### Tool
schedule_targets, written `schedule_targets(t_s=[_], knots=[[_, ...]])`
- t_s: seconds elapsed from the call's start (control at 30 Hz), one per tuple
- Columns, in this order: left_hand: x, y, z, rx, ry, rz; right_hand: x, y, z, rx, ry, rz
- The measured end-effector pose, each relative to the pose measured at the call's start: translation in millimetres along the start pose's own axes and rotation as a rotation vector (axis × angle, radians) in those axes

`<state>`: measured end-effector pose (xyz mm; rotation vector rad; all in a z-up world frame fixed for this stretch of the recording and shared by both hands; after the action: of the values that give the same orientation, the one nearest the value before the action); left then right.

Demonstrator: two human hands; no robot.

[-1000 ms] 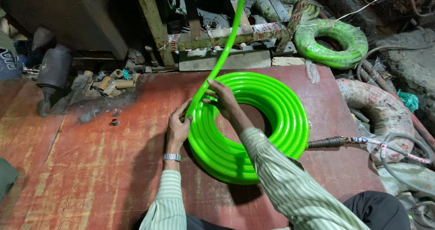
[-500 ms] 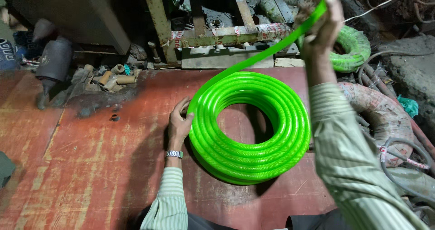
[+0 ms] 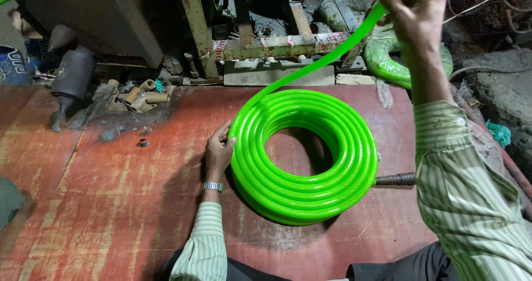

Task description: The person coils a green hose on a flat surface, using their hands to press each loop together and maintain a tight spiral.

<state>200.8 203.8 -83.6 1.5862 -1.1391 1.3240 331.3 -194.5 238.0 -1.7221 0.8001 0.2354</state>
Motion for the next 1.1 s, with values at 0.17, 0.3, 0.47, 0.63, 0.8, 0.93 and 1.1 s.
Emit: schedule_targets(t_s=[0.17, 0.3, 0.47, 0.63, 0.8, 0.93, 1.1], knots=[[2, 0, -4, 0.022, -0.258, 0.007, -17, 7, 19, -0.066, -0.008, 0.021], [-2, -2, -3, 0.021, -0.236, -0.030, 4, 14, 30, -0.068, -0.011, 0.129], [-5, -8, 0, 0.041, -0.318, 0.189, 21, 32, 40, -0.100, 0.050, 0.169], [5, 0, 0, 0.100, -0.336, 0.130, 48, 43, 42, -0.086, 0.190, 0.205], [10, 3, 1, 0.127, -0.341, 0.107, 66, 58, 45, -0.118, 0.126, 0.259], [7, 1, 2, 0.142, -0.349, 0.145, 78, 68, 42, -0.106, 0.123, 0.193], [4, -2, 9, 0.098, -0.437, 0.278, 115, 84, 23, -0.046, 0.184, 0.196]])
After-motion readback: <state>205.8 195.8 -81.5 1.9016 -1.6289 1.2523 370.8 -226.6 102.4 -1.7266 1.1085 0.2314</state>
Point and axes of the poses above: each hand's wrist, its own y-axis away from the middle knuckle, its own z-axis out of the palm, x = y × z, the point moved 4 cm from there along -y, towards the middle knuckle, and after that the axes turned 7 degrees about -z, right-handed, at the moved point
